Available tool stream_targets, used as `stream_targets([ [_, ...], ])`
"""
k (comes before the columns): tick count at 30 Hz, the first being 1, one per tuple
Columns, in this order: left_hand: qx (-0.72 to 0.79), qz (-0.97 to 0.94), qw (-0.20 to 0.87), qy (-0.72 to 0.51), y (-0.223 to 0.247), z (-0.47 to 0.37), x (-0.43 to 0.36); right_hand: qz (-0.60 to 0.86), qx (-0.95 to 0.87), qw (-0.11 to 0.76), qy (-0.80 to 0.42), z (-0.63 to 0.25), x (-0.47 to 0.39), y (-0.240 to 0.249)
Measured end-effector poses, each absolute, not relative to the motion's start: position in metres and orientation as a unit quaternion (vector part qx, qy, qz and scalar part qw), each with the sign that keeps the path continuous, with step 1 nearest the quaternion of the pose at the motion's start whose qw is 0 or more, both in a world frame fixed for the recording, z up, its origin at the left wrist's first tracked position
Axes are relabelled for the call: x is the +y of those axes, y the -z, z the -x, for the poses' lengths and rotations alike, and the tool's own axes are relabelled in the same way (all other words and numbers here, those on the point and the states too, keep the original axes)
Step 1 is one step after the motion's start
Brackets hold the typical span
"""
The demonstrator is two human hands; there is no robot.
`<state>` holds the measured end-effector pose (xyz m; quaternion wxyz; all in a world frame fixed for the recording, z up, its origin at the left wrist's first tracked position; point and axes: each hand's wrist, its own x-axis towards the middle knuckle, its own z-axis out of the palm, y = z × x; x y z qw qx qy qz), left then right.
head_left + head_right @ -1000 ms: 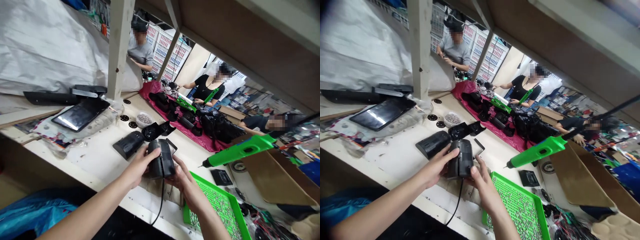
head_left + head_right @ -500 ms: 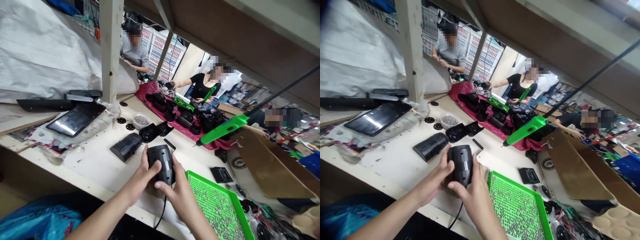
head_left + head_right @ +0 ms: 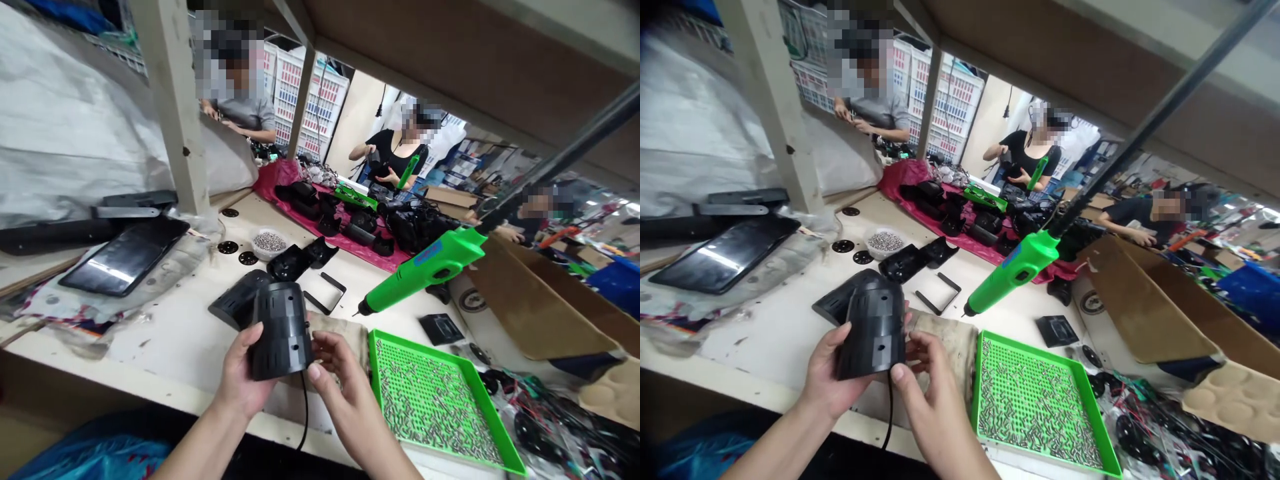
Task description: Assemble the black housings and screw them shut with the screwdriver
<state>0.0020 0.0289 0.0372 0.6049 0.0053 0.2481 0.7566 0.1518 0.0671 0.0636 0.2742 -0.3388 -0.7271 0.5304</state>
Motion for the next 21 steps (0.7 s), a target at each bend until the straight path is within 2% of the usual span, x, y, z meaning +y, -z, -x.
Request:
stream_targets([
  [9,0.311,-0.079,0.541,-0.777,-0.034,-0.006,0.027,0.327,-0.669,0.299,-0.596,-0.154,0.062,-0.053],
  [13,0.350,-0.115,0.543,-0.755,-0.027,-0.013,0.022,0.339,-0.696,0.339,-0.535,-0.155,0.061,-0.051],
  [16,0.418,-0.092,0.496,-0.756,-0.024,-0.017,0.019,0.322,-0.749,0.341,-0.468,-0.166,0.054,-0.057],
  [18,0.450,-0.073,0.477,-0.752,-0.023,-0.018,0.019,0.307,-0.774,0.419,-0.363,-0.179,0.050,-0.065],
  [21,0.461,-0.056,0.473,-0.748,-0.026,-0.019,0.019,0.321,-0.682,0.646,-0.123,-0.195,0.065,-0.084],
])
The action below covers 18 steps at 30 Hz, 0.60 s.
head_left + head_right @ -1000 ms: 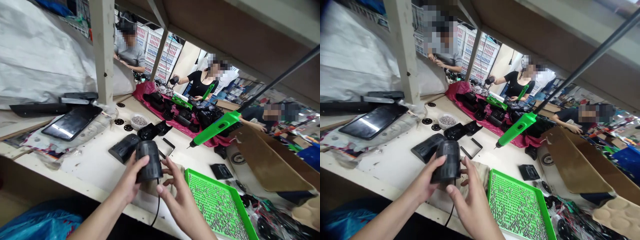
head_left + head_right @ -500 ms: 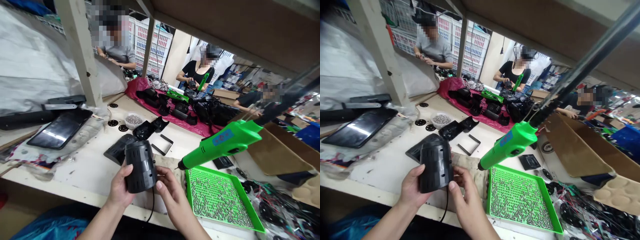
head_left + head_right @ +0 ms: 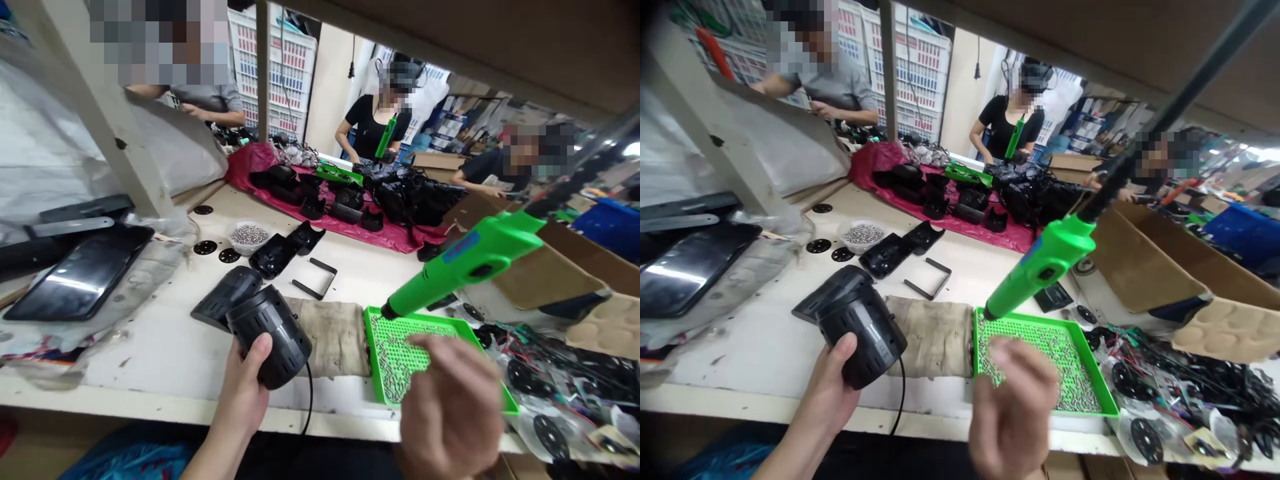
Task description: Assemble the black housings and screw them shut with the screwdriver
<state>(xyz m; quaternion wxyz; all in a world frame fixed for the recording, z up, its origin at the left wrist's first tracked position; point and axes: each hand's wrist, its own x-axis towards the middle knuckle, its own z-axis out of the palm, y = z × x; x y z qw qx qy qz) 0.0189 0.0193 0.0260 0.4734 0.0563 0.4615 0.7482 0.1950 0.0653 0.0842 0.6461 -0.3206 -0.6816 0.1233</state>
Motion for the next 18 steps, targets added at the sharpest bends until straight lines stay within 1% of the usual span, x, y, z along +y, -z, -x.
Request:
stream_targets([
  [1,0.463,-0.055,0.471,-0.749,-0.027,-0.019,0.020,0.331,-0.644,0.681,-0.112,-0.198,0.077,-0.092],
  [2,0.465,-0.056,0.468,-0.749,-0.028,-0.020,0.020,0.362,-0.632,0.669,-0.148,-0.199,0.092,-0.099],
  [4,0.470,-0.060,0.461,-0.751,-0.030,-0.022,0.019,0.408,-0.654,0.596,-0.225,-0.198,0.125,-0.111],
  [5,0.471,-0.062,0.457,-0.752,-0.030,-0.023,0.019,0.430,-0.649,0.579,-0.243,-0.195,0.139,-0.116],
  [8,0.479,-0.061,0.437,-0.759,-0.030,-0.026,0.017,0.433,-0.616,0.594,-0.285,-0.185,0.161,-0.125],
  [10,0.488,-0.058,0.425,-0.760,-0.031,-0.029,0.017,0.410,-0.601,0.598,-0.337,-0.178,0.156,-0.127],
  [11,0.493,-0.058,0.419,-0.760,-0.033,-0.031,0.017,0.391,-0.596,0.588,-0.383,-0.176,0.151,-0.127],
  [15,0.507,-0.077,0.403,-0.758,-0.039,-0.036,0.019,0.260,-0.561,0.500,-0.606,-0.170,0.129,-0.127],
  [16,0.509,-0.082,0.402,-0.757,-0.039,-0.036,0.019,0.229,-0.543,0.498,-0.636,-0.169,0.126,-0.126],
  [18,0.512,-0.091,0.402,-0.753,-0.038,-0.037,0.017,0.183,-0.496,0.537,-0.657,-0.165,0.119,-0.126],
])
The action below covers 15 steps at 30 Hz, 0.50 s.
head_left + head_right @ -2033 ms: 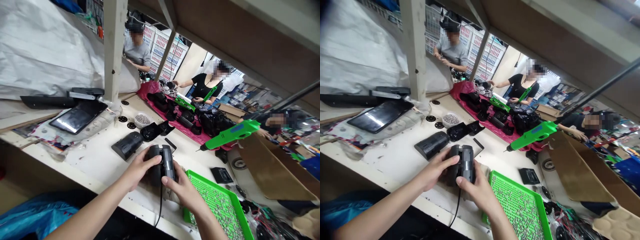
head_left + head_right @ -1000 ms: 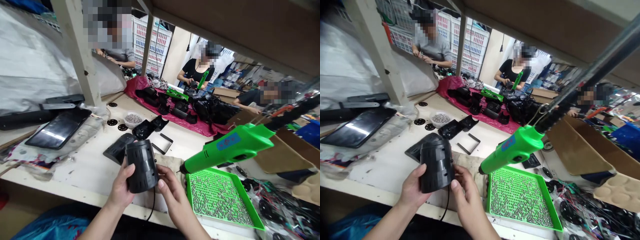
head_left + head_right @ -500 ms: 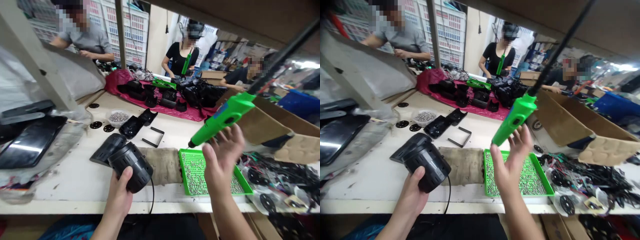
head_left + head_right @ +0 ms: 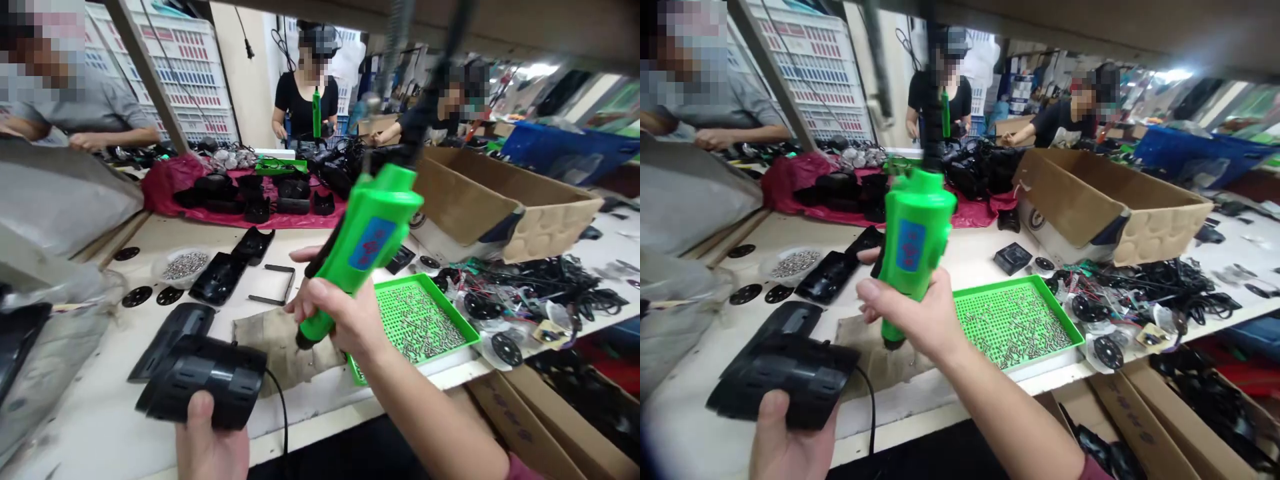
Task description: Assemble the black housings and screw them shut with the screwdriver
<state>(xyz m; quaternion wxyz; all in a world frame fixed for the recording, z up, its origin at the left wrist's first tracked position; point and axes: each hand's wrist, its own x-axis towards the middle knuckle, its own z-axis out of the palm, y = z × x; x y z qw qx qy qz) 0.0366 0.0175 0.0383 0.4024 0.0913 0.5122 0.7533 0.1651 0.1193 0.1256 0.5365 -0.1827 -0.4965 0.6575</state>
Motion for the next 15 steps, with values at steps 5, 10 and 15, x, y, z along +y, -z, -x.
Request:
stream_targets([
  [5,0.557,-0.114,0.380,-0.730,-0.032,-0.038,0.012,0.148,-0.463,0.593,-0.642,-0.149,0.102,-0.130],
  [10,0.587,-0.145,0.359,-0.711,-0.030,-0.040,0.011,0.181,-0.494,0.521,-0.672,-0.138,0.097,-0.144],
  [15,0.601,-0.160,0.350,-0.701,-0.032,-0.046,0.015,0.178,-0.496,0.493,-0.693,-0.137,0.103,-0.147],
])
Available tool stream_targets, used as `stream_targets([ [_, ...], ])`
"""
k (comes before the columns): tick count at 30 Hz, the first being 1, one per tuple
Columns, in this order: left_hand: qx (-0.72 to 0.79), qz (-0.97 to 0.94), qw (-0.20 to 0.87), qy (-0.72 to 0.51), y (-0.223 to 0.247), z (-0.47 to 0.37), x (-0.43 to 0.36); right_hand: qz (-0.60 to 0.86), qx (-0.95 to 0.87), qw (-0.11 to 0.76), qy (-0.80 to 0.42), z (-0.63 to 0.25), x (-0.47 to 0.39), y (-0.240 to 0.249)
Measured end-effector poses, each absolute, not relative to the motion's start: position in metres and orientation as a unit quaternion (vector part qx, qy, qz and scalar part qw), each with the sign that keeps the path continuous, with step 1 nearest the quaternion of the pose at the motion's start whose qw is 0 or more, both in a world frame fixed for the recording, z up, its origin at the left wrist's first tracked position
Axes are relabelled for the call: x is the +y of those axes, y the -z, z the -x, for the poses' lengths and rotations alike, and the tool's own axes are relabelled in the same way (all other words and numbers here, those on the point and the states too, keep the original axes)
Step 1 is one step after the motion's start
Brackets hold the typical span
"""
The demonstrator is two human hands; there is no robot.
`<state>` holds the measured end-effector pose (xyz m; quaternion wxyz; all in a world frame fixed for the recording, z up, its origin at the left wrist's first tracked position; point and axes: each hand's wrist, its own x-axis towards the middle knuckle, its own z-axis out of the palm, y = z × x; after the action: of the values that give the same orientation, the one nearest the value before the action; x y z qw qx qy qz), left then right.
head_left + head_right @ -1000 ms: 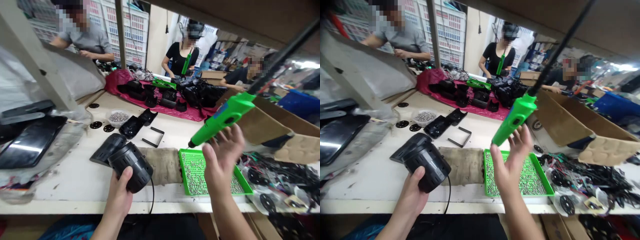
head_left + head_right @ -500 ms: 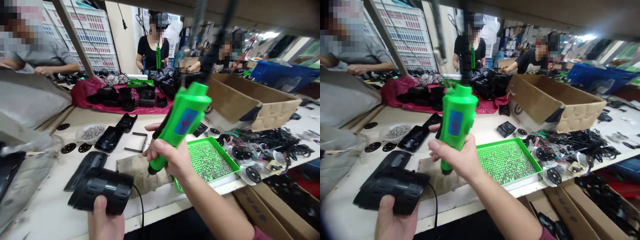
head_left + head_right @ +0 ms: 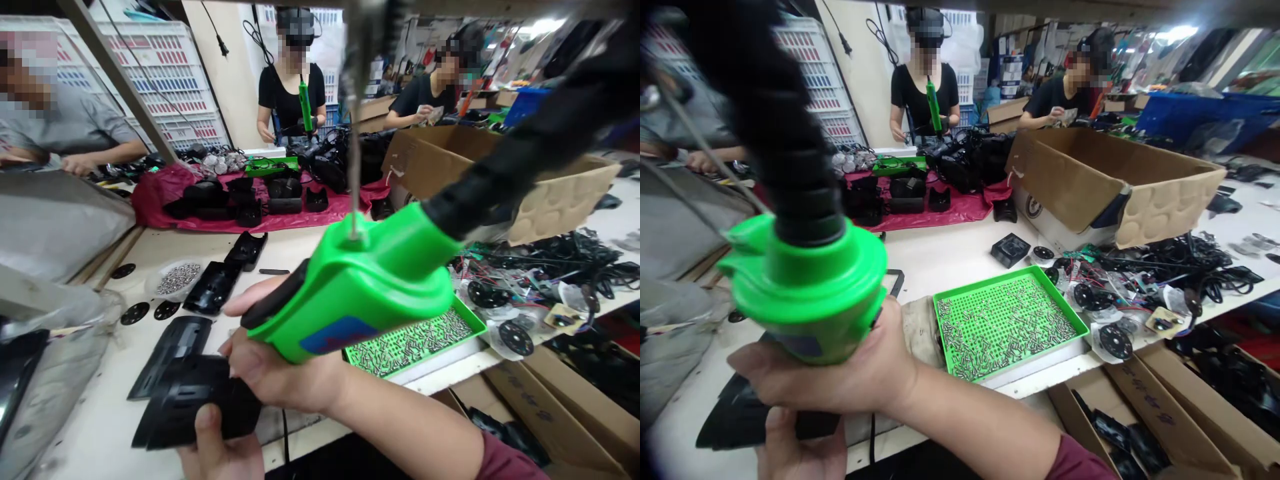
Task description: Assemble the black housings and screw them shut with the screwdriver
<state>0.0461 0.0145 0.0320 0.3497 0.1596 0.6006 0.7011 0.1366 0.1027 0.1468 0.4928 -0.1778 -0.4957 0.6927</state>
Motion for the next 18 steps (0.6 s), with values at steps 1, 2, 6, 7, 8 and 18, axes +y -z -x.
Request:
stream_targets([
  [1,0.601,-0.161,0.346,-0.702,-0.034,-0.048,0.016,0.184,-0.502,0.484,-0.693,-0.136,0.103,-0.146],
  [2,0.601,-0.155,0.344,-0.705,-0.037,-0.050,0.018,0.190,-0.505,0.480,-0.692,-0.136,0.103,-0.146],
  [6,0.576,-0.102,0.356,-0.729,-0.054,-0.052,0.023,0.173,-0.482,0.499,-0.699,-0.139,0.102,-0.146],
  [7,0.569,-0.090,0.361,-0.734,-0.058,-0.051,0.023,0.161,-0.470,0.514,-0.699,-0.142,0.103,-0.146],
  [8,0.564,-0.078,0.361,-0.738,-0.062,-0.048,0.023,0.152,-0.459,0.536,-0.692,-0.145,0.104,-0.146],
  [18,0.481,-0.138,0.260,-0.826,-0.114,-0.040,0.020,0.259,-0.588,0.728,-0.240,-0.172,0.087,-0.101],
])
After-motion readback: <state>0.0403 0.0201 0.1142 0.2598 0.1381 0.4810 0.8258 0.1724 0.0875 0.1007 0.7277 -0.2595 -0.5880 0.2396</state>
